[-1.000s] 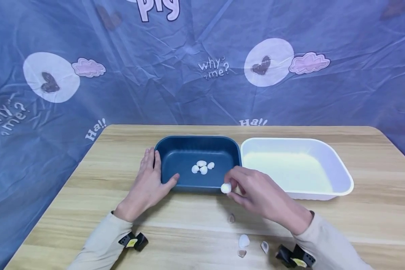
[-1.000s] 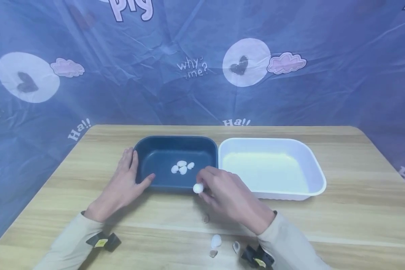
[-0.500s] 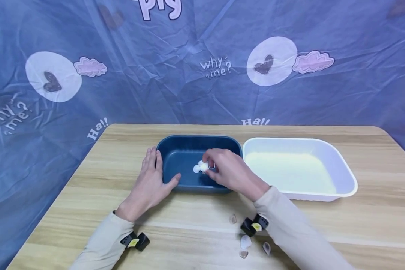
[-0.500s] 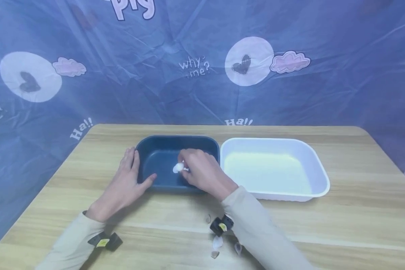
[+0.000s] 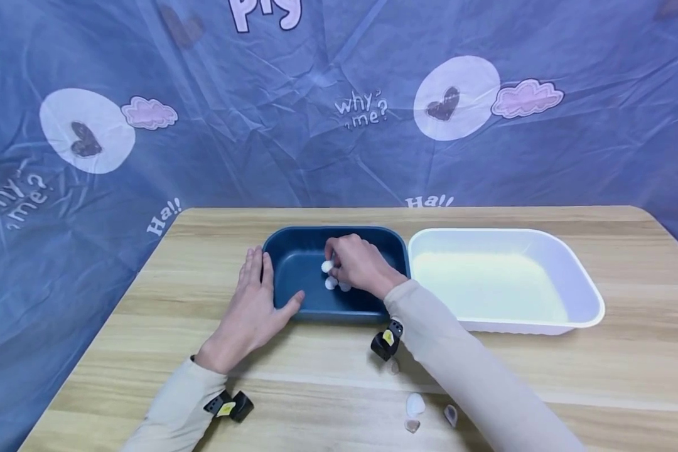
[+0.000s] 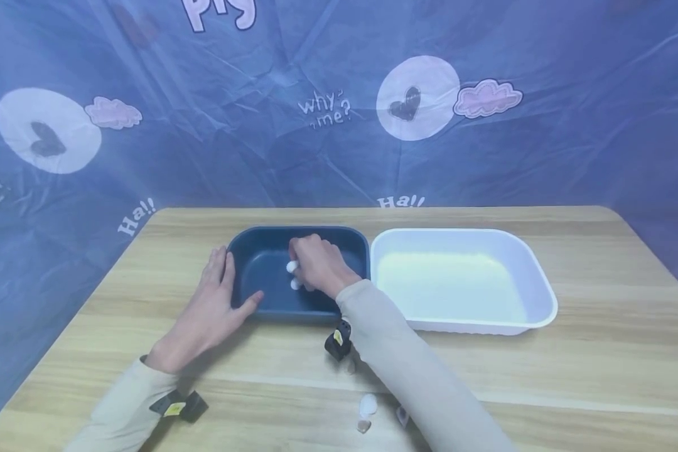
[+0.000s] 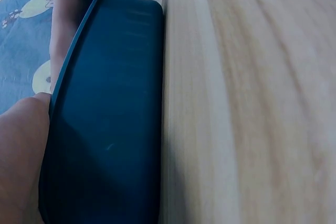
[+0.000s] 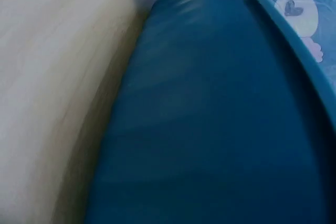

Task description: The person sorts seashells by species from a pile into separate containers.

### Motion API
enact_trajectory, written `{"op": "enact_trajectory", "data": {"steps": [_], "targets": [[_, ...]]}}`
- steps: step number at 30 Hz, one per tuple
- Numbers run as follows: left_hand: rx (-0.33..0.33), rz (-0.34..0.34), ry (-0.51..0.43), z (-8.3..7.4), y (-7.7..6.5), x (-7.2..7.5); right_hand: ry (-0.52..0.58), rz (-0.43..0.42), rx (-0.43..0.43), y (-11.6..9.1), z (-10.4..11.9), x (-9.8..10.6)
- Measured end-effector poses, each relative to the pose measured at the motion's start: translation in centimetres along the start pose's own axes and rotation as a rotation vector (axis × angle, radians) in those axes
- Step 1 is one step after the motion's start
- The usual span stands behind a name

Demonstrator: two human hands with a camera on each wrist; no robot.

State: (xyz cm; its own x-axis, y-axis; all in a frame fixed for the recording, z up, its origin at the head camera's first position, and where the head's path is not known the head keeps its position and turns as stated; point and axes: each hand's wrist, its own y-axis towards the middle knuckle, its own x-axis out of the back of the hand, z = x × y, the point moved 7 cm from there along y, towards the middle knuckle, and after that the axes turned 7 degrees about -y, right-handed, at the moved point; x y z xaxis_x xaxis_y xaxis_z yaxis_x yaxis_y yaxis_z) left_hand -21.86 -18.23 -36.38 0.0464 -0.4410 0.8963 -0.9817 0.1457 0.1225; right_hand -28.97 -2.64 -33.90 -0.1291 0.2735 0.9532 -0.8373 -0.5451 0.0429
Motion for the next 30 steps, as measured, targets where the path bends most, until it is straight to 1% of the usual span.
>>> {"op": "enact_trajectory", "data": {"steps": [4, 6, 11, 16, 19, 23, 27, 30], "targets": [[0.001, 0.003, -0.003, -0.1, 0.0, 0.0, 0.025, 0.041, -0.038, 0.3, -0.5, -0.3], [0.001, 0.003, -0.003, -0.1, 0.0, 0.0, 0.03, 0.056, -0.041, 0.4, -0.6, -0.4], [0.001, 0.005, -0.001, 0.0, 0.0, 0.0, 0.021, 0.077, -0.038, 0.5, -0.6, -0.8], [0.005, 0.007, 0.002, 0.1, -0.1, 0.0, -0.023, 0.082, -0.019, 0.5, -0.3, -1.2], [0.005, 0.007, -0.001, 0.1, -0.2, 0.0, -0.047, 0.053, 0.004, 0.5, -0.1, -1.1], [-0.001, -0.003, -0.006, 0.0, -0.2, 0.1, -0.043, -0.024, 0.033, 0.1, 0.1, -0.5], [0.002, -0.01, -0.004, 0.0, -0.1, 0.1, -0.02, -0.081, 0.053, -0.8, 0.1, 0.2], [0.007, -0.012, -0.006, 0.1, -0.1, 0.0, 0.009, -0.124, 0.066, -1.8, 0.0, 1.1]]}}
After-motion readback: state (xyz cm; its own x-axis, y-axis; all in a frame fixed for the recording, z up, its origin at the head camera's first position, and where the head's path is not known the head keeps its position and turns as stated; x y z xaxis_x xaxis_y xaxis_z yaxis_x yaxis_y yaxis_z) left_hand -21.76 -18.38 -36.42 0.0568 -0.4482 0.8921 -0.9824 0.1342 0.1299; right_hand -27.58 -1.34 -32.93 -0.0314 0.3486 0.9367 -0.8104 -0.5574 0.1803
